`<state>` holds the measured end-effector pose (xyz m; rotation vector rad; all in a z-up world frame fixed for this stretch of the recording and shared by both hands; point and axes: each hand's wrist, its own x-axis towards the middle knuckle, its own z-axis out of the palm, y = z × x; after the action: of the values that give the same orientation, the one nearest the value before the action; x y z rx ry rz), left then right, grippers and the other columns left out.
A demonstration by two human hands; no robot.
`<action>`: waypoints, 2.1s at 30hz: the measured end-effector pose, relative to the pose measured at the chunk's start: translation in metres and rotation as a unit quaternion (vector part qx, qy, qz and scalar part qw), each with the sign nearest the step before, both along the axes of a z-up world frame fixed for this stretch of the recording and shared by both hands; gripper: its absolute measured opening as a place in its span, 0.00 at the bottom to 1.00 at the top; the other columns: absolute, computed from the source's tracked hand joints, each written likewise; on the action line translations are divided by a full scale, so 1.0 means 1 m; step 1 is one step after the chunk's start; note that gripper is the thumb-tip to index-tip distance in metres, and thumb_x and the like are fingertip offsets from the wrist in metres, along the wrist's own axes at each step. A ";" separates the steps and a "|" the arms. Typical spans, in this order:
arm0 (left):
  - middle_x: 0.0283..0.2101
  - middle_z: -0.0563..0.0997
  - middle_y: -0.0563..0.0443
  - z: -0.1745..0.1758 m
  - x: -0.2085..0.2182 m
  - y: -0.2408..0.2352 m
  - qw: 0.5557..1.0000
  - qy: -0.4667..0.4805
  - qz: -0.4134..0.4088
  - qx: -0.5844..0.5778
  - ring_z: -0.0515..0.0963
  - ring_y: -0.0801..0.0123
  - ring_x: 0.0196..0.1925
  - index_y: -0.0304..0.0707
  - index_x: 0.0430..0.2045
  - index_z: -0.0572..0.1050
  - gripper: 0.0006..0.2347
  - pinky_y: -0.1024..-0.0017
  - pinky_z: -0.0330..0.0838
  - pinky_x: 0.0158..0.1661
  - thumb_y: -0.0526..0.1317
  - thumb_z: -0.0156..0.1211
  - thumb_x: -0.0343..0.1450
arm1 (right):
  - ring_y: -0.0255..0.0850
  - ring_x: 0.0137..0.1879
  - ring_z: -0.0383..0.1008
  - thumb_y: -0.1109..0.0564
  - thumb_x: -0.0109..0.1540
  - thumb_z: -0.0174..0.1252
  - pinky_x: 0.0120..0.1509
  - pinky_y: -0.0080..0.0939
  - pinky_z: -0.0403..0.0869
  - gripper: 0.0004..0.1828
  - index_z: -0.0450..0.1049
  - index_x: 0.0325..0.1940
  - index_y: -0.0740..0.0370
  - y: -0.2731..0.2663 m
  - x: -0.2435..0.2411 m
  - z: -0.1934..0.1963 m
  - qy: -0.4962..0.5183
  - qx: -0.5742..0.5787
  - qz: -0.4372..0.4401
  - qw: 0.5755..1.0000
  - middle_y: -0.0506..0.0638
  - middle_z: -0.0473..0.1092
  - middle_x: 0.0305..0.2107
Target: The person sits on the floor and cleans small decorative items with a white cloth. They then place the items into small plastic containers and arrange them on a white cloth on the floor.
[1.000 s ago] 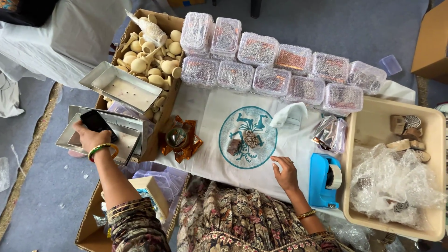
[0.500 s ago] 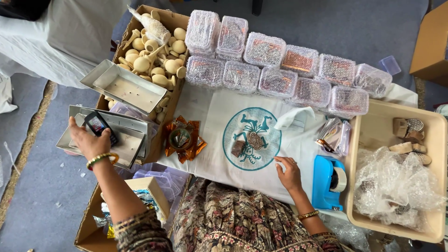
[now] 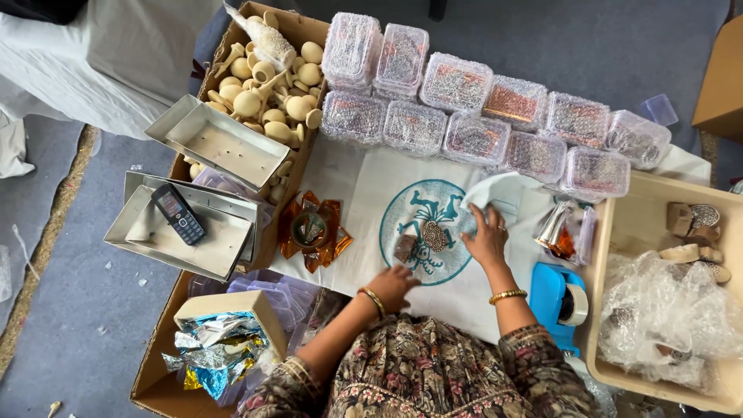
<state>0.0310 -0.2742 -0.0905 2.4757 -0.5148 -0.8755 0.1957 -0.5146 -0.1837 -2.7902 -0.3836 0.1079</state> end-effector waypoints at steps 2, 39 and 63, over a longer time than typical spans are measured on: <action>0.67 0.69 0.49 -0.001 -0.005 0.000 0.999 0.049 -0.007 0.006 0.64 0.56 0.70 0.48 0.64 0.67 0.27 0.56 0.57 0.68 0.44 0.68 0.68 | 0.58 0.72 0.53 0.49 0.50 0.74 0.68 0.66 0.60 0.45 0.64 0.70 0.41 0.001 0.000 -0.003 0.022 -0.006 -0.003 1.000 0.57 0.56 0.67; 0.51 0.77 0.42 -0.119 0.027 0.004 0.885 -0.132 0.427 -0.132 0.81 0.45 0.48 0.43 0.53 0.75 0.19 0.56 0.76 0.49 0.38 0.66 0.67 | 0.56 0.67 0.63 0.59 0.49 0.71 0.67 0.54 0.67 0.42 0.66 0.67 0.55 0.064 -0.050 0.037 0.050 0.136 0.168 0.975 0.54 0.60 0.67; 0.48 0.75 0.46 -0.100 -0.004 0.001 0.833 -0.037 0.522 -0.178 0.83 0.66 0.36 0.44 0.52 0.74 0.18 0.68 0.79 0.42 0.40 0.66 0.67 | 0.63 0.76 0.42 0.40 0.47 0.79 0.64 0.71 0.55 0.45 0.71 0.64 0.50 0.039 0.059 0.006 0.091 0.098 -0.172 0.976 0.63 0.49 0.72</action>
<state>0.0266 -0.2736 -0.1909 1.9696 0.5985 -0.1877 0.2548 -0.4758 -0.1776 -2.5783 0.1295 0.2290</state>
